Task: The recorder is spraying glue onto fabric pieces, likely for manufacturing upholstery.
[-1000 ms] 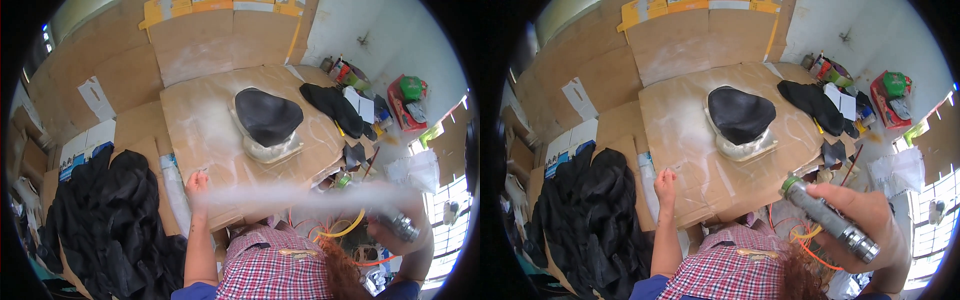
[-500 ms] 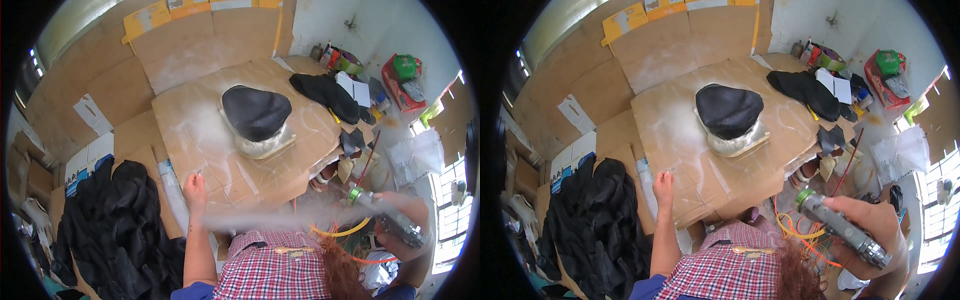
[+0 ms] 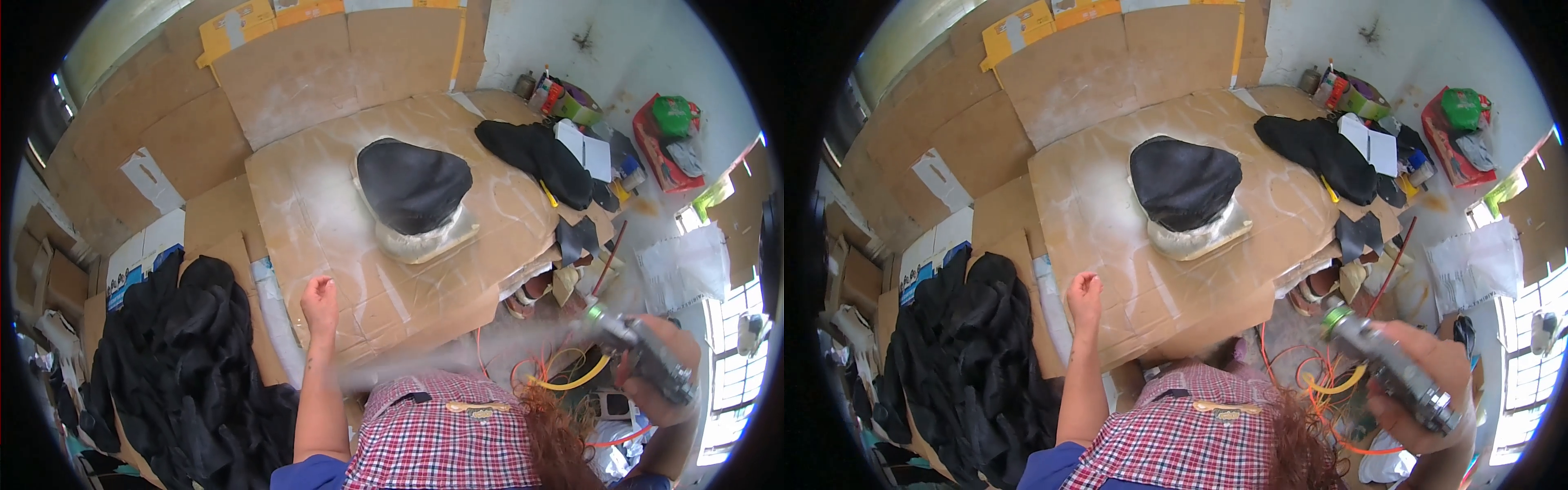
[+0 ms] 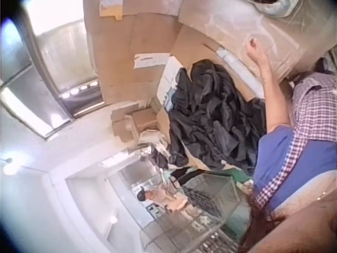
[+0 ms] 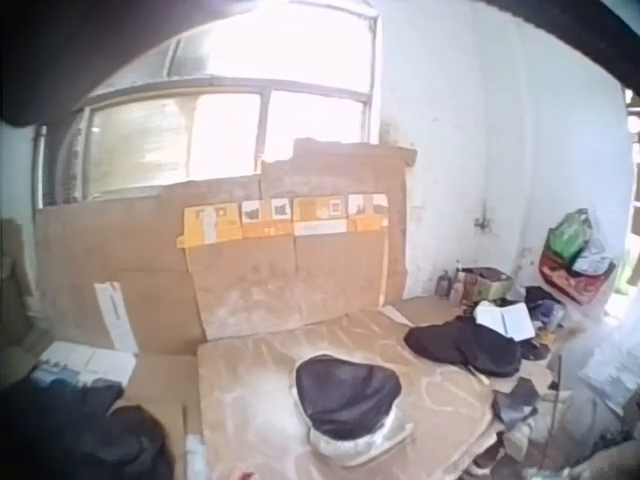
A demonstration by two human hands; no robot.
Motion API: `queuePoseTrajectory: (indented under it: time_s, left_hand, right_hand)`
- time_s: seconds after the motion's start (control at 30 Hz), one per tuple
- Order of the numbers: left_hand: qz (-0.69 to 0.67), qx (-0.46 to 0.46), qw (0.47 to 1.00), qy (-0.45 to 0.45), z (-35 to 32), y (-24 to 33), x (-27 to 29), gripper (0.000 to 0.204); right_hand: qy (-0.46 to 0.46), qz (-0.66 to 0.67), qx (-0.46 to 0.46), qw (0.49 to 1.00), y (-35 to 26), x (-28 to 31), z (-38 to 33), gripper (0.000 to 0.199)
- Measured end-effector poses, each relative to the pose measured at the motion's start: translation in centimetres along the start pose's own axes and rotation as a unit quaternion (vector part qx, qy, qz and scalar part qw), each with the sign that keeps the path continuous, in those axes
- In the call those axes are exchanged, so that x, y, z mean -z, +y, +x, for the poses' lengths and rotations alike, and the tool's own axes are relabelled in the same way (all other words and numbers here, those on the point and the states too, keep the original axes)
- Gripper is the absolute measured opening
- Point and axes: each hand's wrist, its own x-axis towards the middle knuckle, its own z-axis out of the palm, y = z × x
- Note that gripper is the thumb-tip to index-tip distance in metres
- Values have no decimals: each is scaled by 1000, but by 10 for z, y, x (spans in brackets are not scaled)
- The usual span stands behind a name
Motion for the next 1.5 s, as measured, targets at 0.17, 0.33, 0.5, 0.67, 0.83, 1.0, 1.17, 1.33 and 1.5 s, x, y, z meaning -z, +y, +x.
queuePoseTrajectory:
  time_s: [0.17, 0.33, 0.5, 0.67, 0.83, 1.0, 1.17, 1.33, 1.5]
  left_hand:
    - [-102, 97, 990, -11, -3, 23, -55, 11]
    - [-242, 221, 944, -26, 11, 63, -150, 11]
    - [-249, 302, 917, 76, 16, 67, -209, 14]
    - [-253, 308, 908, 127, -3, 69, -220, 17]
    - [-254, 311, 902, 157, -20, 80, -218, 20]
    - [-204, 332, 890, 236, -35, 69, -188, 17]
    - [-195, 337, 886, 251, -39, 62, -170, 23]
    - [-184, 351, 902, 171, -17, 78, -203, 29]
    - [-189, 393, 883, 176, -2, 89, -232, 31]
  right_hand:
    - [68, 46, -66, 994, 35, 42, 14, 65]
    - [107, 99, -86, 986, 69, 84, 50, 68]
    - [-17, 104, -33, 994, 84, 124, 96, 66]
    - [-65, -33, 61, 995, 106, 136, 134, 61]
    - [-29, 160, -28, 986, 138, 149, 160, 77]
    - [-128, 52, 90, 986, 146, 150, 158, 46]
    - [91, 165, 9, 982, 172, 148, 129, 40]
    - [-136, 38, 37, 989, 225, 200, 106, 51]
    - [30, 50, 39, 998, 276, 204, 88, 59]
